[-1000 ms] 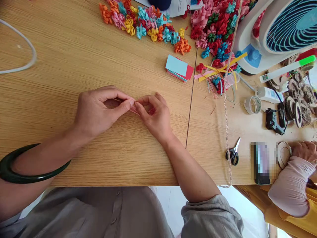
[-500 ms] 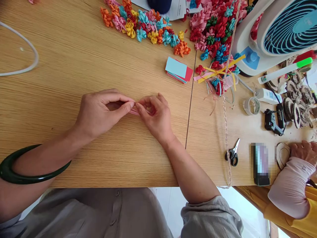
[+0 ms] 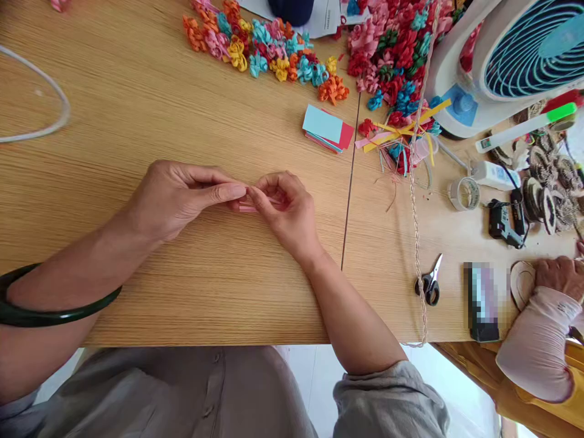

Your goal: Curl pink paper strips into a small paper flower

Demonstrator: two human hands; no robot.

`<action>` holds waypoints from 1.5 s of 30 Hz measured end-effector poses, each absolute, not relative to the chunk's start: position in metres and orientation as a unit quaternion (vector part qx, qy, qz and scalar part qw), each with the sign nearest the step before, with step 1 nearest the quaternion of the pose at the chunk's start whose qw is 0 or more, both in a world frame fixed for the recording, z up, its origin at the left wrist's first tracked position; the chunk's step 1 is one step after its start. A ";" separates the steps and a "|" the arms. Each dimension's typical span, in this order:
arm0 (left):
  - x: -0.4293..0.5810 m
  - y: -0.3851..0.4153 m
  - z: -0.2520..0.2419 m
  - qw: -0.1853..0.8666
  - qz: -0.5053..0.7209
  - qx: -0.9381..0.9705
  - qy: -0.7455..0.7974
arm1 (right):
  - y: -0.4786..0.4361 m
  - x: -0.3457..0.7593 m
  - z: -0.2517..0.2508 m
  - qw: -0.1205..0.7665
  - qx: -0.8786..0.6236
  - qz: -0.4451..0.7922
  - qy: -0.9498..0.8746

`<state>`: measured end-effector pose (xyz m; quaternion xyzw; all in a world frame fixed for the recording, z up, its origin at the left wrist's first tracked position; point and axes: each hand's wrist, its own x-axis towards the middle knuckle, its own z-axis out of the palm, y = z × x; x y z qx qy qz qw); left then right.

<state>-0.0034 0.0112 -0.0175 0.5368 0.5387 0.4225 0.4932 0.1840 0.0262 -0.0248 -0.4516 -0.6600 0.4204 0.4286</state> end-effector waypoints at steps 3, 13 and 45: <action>-0.003 0.013 -0.017 0.499 0.417 0.534 0.541 | 0.026 0.184 -0.025 0.431 -0.444 0.424 -0.662; -0.003 0.014 -0.014 0.456 0.425 0.557 0.548 | 0.028 0.184 -0.027 0.415 -0.441 0.413 -0.680; -0.001 0.011 -0.007 0.436 0.407 0.571 0.564 | 0.027 0.185 -0.033 0.407 -0.447 0.391 -0.695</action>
